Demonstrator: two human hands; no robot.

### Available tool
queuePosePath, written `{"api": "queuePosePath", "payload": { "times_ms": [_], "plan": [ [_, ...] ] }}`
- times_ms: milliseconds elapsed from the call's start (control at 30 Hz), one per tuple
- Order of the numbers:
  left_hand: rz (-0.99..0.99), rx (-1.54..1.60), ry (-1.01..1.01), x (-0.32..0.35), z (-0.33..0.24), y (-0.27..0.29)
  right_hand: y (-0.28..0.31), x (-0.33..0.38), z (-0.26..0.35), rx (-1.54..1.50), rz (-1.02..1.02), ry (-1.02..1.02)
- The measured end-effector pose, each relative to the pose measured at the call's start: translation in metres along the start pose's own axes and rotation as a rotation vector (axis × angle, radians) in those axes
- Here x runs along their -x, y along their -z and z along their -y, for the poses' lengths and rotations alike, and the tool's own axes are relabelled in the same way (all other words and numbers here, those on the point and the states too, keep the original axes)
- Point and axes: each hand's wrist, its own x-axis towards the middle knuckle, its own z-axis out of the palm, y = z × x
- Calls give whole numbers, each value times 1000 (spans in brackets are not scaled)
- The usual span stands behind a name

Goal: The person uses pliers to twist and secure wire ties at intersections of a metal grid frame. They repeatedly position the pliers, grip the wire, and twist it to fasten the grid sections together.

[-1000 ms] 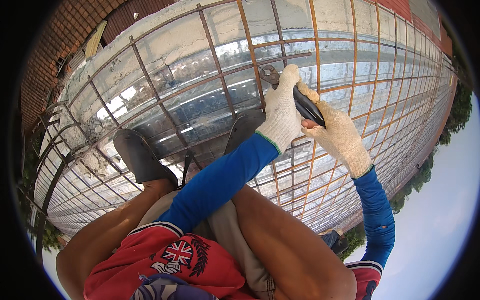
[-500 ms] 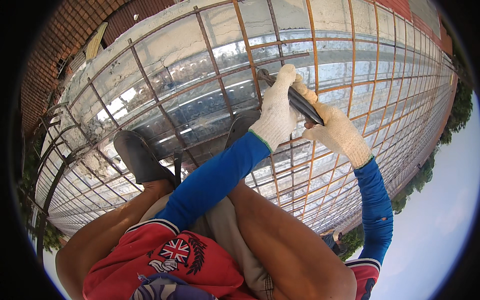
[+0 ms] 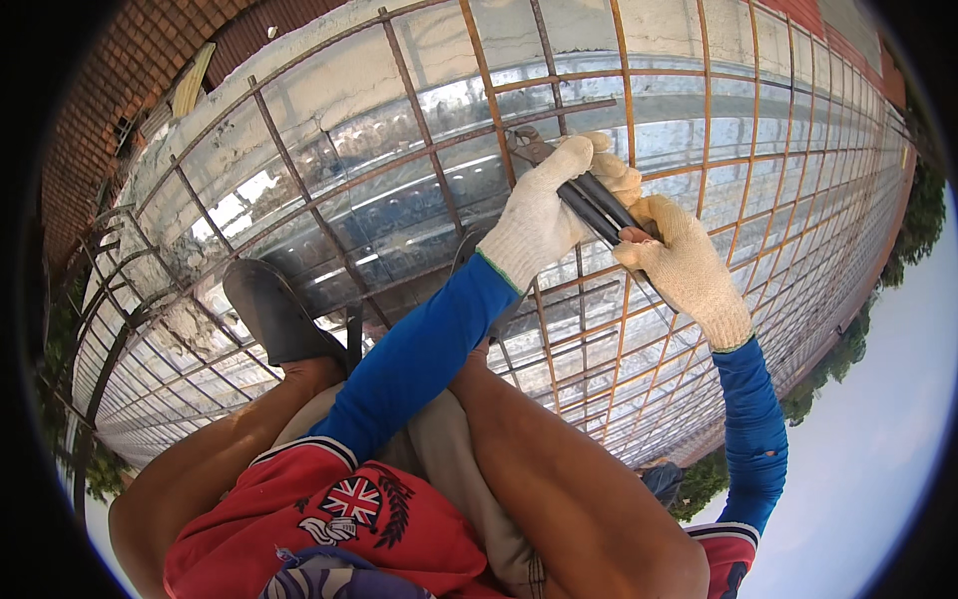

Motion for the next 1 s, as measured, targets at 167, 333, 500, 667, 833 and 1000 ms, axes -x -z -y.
{"api": "queuePosePath", "payload": {
  "times_ms": [167, 333, 500, 667, 833, 1000],
  "plan": [
    [43, 8, -56, -6, 1, 2, -12, 15, 2, 419, -188, 272],
    [-169, -14, -77, -14, 11, -10, -47, 14, -37, 1026, -372, 375],
    [-195, 2, -63, -1, 6, -8, -13, -2, -16, 508, 21, 206],
    [-151, 136, -126, -7, 1, -26, 26, -15, 1, -478, 509, -450],
    [-385, 88, -203, -15, 9, -31, -14, -1, -4, 469, 14, 26],
    [-511, -6, -222, -10, 14, -33, -40, 2, -37, 747, -252, 236]
  ]
}}
